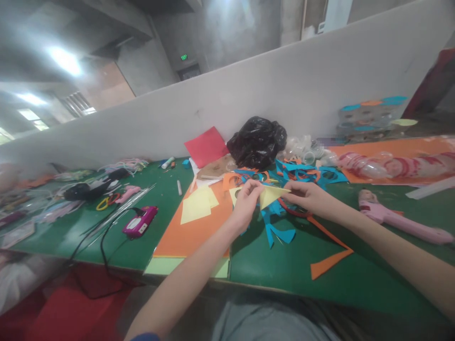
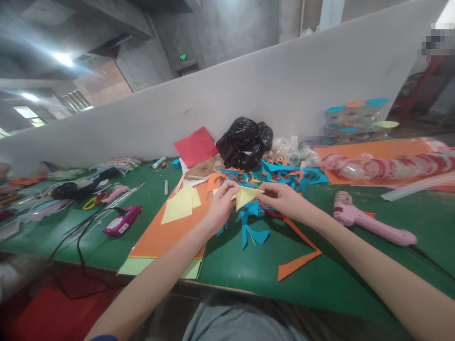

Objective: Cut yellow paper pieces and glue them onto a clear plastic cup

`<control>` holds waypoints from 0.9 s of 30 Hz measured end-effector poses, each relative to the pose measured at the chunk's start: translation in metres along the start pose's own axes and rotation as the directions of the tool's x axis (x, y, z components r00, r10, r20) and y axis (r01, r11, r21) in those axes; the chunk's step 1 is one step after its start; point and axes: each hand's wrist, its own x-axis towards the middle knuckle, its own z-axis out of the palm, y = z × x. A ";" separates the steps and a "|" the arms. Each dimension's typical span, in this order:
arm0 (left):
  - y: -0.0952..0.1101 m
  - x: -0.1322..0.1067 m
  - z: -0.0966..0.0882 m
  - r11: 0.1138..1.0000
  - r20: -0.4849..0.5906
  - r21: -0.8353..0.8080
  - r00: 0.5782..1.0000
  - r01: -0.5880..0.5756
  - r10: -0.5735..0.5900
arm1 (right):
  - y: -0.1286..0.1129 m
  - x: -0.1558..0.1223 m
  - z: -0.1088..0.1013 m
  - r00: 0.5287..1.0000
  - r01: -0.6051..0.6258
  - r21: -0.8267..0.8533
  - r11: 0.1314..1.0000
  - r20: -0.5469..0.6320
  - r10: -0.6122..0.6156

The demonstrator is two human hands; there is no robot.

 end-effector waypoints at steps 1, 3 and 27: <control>0.000 0.000 0.000 1.000 0.003 -0.001 1.000 0.002 -0.002 | -0.001 0.000 0.000 1.000 -0.004 -0.005 1.000 0.001 0.004; 0.001 0.000 -0.001 1.000 0.008 0.017 1.000 -0.011 0.011 | -0.003 0.000 0.000 1.000 -0.007 -0.016 1.000 0.001 0.007; 0.006 -0.009 -0.006 0.894 0.092 0.403 0.980 -0.198 0.176 | -0.001 -0.003 0.004 0.997 -0.019 -0.081 0.997 0.079 0.026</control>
